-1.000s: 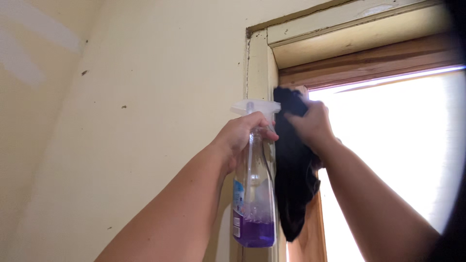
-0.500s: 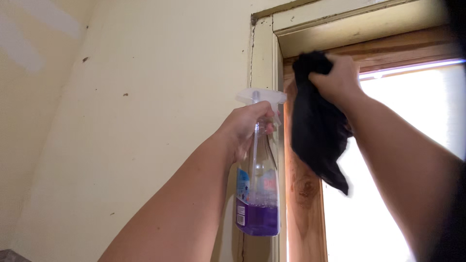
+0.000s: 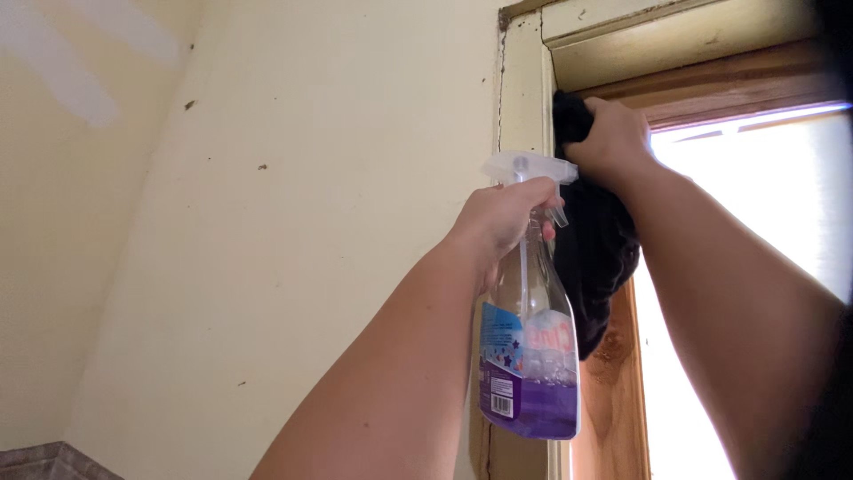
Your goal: The person sprays a cleaning solution onto a wooden window frame and wipes it with a black cloth. They repeatedly spray and wipe along the bottom sill, side jambs, and top header of the frame.
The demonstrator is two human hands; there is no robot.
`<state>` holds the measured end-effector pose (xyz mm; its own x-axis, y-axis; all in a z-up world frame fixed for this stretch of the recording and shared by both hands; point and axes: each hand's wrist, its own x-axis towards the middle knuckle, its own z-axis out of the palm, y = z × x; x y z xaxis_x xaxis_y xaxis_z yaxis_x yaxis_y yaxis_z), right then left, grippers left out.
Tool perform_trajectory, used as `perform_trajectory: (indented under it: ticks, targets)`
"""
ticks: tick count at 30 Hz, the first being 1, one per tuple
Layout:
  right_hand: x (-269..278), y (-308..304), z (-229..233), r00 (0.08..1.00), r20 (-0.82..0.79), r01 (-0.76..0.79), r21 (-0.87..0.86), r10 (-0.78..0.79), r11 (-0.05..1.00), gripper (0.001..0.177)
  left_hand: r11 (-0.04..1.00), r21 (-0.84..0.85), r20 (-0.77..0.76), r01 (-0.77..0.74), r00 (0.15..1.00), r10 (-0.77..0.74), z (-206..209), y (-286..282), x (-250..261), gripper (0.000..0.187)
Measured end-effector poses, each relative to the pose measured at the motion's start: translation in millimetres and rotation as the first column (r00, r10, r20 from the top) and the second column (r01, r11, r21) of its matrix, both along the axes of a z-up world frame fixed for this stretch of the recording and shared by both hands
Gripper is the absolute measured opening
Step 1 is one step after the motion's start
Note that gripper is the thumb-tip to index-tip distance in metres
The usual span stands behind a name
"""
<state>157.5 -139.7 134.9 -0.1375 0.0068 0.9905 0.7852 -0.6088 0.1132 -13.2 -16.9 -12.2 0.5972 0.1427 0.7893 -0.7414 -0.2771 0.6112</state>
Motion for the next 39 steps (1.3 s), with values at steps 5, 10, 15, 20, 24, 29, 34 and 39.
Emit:
perform_trajectory:
  ticks: [5,10,15,20,24,29,34,39]
  targets:
    - [-18,-8,-35,0.984,-0.055,-0.173,-0.049,0.170,0.984,0.060,1.000,-0.006,0.023,-0.023,0.999,0.023,-2,-3,1,0.018]
    - [-20,-11,-66,0.987,-0.086,-0.140,-0.072,0.134,0.988,0.065,0.999,-0.040,0.036,-0.029,0.999,0.030,1,-2,7,0.018]
    - [-23,-19,-108,0.983,-0.153,-0.125,-0.171,0.099,0.977,0.067,0.999,-0.032,0.078,-0.041,0.996,0.043,6,0,16,0.017]
    - [-17,-35,-111,0.991,-0.107,-0.110,-0.304,0.081,0.946,0.071,0.994,-0.037,0.085,-0.100,0.991,0.102,3,-2,17,0.016]
    - [-12,-55,-68,0.968,0.177,-0.166,-0.092,0.180,0.982,0.051,0.991,-0.015,0.052,-0.134,0.989,0.135,3,-3,10,0.018]
    - [6,-35,-2,0.932,0.307,-0.217,0.039,0.195,0.975,0.046,0.998,-0.022,0.075,-0.058,0.995,0.059,5,-4,17,0.016]
    - [16,5,-43,0.909,0.268,-0.333,0.010,0.318,0.943,0.057,0.991,0.005,0.020,-0.132,0.991,0.132,4,-7,17,0.018]
    - [-7,-13,-105,0.933,0.025,-0.359,0.020,0.358,0.933,0.061,0.995,0.029,0.022,-0.098,0.995,0.098,3,-16,14,0.020]
